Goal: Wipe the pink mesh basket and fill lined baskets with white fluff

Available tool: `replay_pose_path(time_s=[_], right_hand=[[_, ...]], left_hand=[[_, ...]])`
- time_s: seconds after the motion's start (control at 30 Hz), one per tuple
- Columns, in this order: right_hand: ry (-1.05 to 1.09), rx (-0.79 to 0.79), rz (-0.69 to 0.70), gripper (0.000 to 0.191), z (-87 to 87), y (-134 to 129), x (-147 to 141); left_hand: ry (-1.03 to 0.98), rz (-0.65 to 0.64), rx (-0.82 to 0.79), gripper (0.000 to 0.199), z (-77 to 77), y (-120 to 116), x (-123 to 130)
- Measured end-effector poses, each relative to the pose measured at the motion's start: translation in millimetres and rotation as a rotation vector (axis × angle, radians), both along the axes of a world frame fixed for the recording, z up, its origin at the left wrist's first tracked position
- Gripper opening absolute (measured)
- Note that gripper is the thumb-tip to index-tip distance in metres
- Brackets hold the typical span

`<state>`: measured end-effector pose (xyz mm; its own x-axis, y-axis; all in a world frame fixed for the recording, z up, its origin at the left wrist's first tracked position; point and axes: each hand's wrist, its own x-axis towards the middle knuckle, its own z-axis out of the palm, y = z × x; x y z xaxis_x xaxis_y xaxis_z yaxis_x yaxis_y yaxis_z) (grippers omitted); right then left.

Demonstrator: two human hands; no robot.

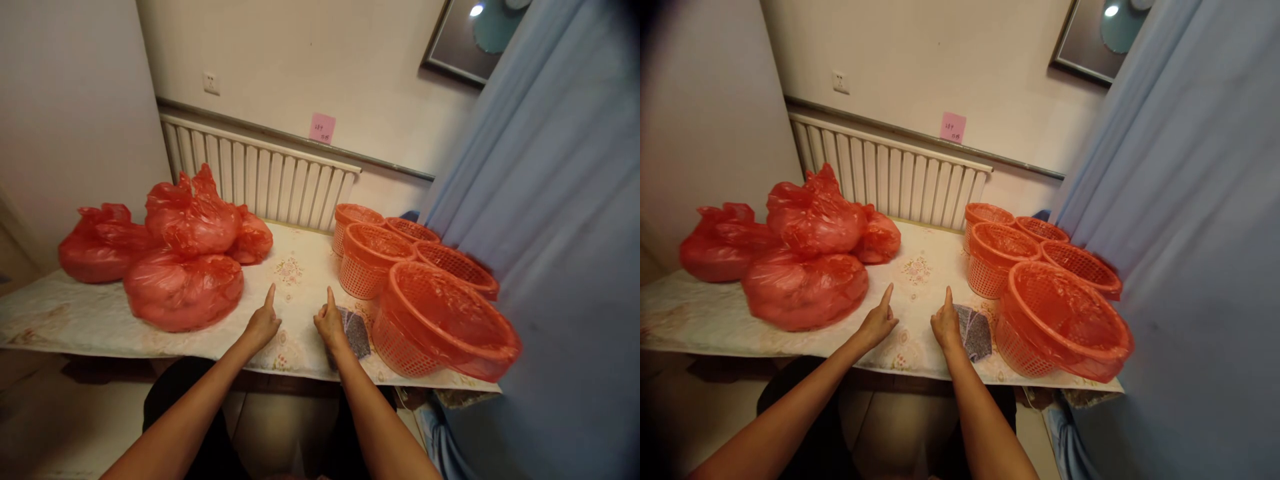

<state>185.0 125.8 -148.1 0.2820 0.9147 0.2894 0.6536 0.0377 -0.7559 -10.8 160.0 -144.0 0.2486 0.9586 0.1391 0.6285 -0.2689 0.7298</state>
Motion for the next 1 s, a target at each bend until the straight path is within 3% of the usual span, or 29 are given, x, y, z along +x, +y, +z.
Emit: replay_pose_path(time_s=[1.0], right_hand=[[0.028,0.025,-0.026,0.088,-5.5,1.7,9.2]], left_hand=[[0.024,-0.009,-0.031,0.094,0.7,0.4,4.6]])
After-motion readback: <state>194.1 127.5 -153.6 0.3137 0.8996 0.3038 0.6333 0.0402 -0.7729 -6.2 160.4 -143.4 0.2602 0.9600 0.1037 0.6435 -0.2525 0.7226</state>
